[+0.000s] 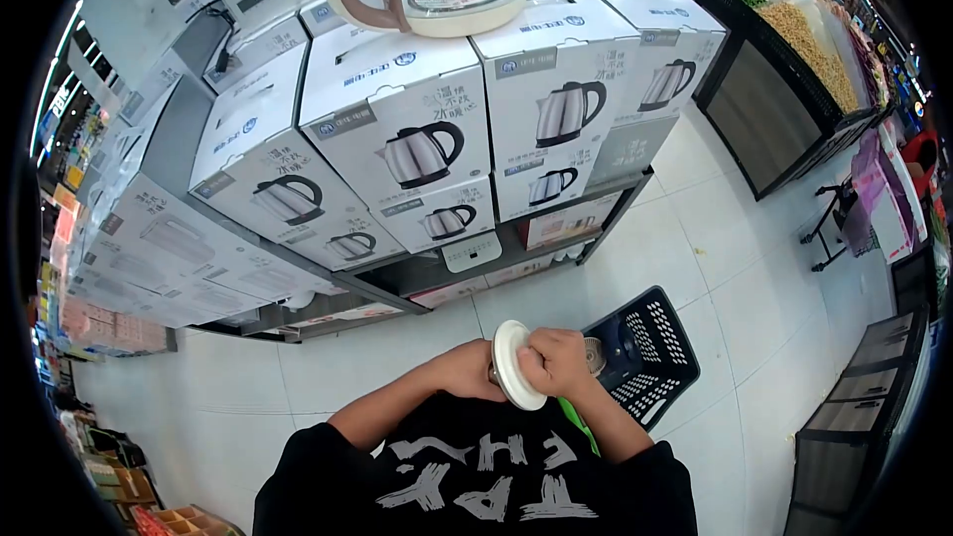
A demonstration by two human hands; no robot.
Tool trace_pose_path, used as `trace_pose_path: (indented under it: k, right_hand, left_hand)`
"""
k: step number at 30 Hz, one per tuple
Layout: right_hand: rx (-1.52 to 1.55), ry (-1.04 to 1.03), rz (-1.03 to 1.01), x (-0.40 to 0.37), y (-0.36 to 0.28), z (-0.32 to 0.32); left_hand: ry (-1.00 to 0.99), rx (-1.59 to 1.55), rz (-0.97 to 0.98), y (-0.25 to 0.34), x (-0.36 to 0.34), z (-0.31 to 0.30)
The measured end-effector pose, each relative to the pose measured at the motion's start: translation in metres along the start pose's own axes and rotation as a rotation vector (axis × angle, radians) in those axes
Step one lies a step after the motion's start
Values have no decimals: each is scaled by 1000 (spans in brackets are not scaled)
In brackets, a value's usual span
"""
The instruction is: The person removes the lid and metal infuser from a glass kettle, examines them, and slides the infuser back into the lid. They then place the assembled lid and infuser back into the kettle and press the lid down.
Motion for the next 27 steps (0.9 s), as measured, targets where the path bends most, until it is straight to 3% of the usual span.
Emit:
trace_pose_path:
  k: [1, 2, 3, 7, 10, 11, 12, 14, 15, 17, 18, 19, 20, 22, 25, 27]
  right_hand:
    - [-26, 1, 191, -1, 7, 3]
    - [-53, 1, 381, -1, 14, 8]
    - [-81, 0, 574, -3, 20, 10]
    - [-222, -151, 798, 7, 12, 4]
    - [-109, -74, 555, 10, 4, 1]
    - [-27, -42, 428, 13, -2, -2]
    - [54, -11, 303, 15, -9, -7]
    - [118, -5, 49, 16, -15, -12]
    - [103, -35, -77, 15, -13, -11]
    - [79, -26, -256, 13, -15, -6]
    - [56, -13, -211, 13, -12, -6]
    - [34, 2, -166, 14, -10, -6]
    - [13, 15, -120, 14, -7, -5]
    - [-68, -54, 229, 9, 9, 6]
    - [-190, -197, 707, 2, 22, 12]
    - [-238, -229, 725, -2, 33, 17]
  left_hand:
    - [167, 328, -142, 22, -4, -7]
    - [370, 531, -74, 11, 4, -1]
    - [450, 628, -68, 16, 4, 1]
    - [624, 726, -16, 13, 2, 9]
    - [456, 527, -101, 12, 4, -5]
    - [327, 308, -219, 12, 3, -10]
    - [241, 80, -45, 6, 3, -12]
    - [-95, -280, 28, -10, 7, -6]
    - [-349, -471, -128, 1, 2, -4]
    - [-368, -518, -109, -2, 2, 2]
    - [-377, -540, -98, -4, 3, 6]
    - [-270, -434, -76, -9, 6, 7]
    - [2, -226, 121, -11, 9, 4]
    - [167, 287, -223, 17, 2, -6]
    - [446, 669, -122, 3, 6, 9]
    - [506, 757, -88, -2, 6, 16]
Point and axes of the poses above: each hand's wrist, its own x-axis towards the middle knuckle, its own z-axis out of the palm, y = z × x, the point moved 4 cm from there along x, towards the middle knuckle, and after that the axes turned 5 degrees about -z, right-handed, at the moved point
